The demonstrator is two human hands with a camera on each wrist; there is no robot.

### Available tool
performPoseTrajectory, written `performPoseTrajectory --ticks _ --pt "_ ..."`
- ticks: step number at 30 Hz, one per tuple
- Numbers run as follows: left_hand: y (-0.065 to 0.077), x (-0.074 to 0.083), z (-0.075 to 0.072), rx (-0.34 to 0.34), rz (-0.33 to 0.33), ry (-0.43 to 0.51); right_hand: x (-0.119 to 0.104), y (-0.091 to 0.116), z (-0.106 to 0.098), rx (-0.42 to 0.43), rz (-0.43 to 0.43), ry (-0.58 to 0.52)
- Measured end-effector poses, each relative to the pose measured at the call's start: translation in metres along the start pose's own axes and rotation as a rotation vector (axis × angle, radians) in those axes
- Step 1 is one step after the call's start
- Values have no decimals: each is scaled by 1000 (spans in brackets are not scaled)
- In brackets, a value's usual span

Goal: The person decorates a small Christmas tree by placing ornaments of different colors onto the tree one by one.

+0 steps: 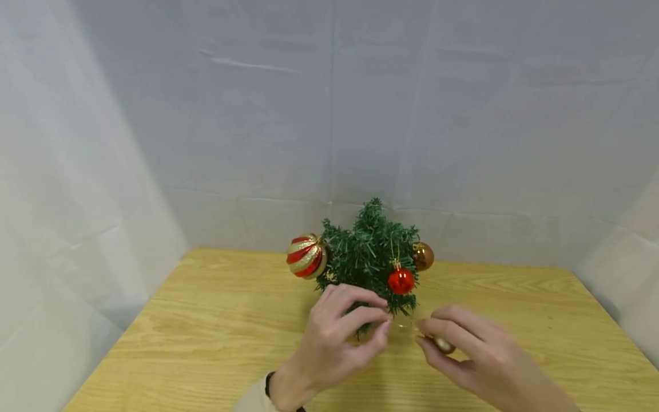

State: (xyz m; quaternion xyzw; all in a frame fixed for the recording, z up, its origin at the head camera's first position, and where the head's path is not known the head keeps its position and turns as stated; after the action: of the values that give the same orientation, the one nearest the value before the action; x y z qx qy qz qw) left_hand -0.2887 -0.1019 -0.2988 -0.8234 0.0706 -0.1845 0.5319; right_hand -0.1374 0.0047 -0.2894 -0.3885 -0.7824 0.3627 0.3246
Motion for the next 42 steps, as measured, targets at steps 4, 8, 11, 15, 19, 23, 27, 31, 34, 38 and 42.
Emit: performPoseTrajectory --ticks 4,8,11,15,19,23,27,31,34,38,42 --pt "0 0 -1 5 -4 7 4 4 7 -29 50 -6" --pt "-1 0 -2 5 -10 11 5 7 12 -37 67 -34" --pt "-2 0 -2 3 -9 14 6 6 15 -37 67 -37" --pt "-2 1 -3 -1 -5 14 7 4 18 -44 68 -25" --pt "-4 -1 -5 6 -5 18 7 3 21 -31 77 -28" --pt "-5 -3 -7 11 -19 27 8 0 21 -1 86 -19" --pt "-6 -5 -9 9 -26 24 9 -4 18 48 79 34" --pt "-8 -7 -12 8 -27 15 10 -10 14 96 68 63" --pt "-9 -8 -16 5 -32 7 10 -15 12 111 55 76" --pt "-12 -9 -22 8 -43 1 12 -24 11 117 35 83" --pt "-17 -9 -28 32 -32 -4 15 -34 11 123 25 91"
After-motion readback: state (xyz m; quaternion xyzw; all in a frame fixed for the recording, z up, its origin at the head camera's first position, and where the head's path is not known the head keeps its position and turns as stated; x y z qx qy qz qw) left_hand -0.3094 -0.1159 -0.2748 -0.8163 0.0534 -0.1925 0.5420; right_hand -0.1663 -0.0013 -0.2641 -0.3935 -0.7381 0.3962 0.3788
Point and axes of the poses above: each hand's wrist, its own y-axis away from the middle knuckle, its own z-axis out of the palm, x = y × z, the point moved 6 cm from there along -y, towards the middle knuckle, and after that the axes turned 14 degrees about -z, right-handed, at the moved point
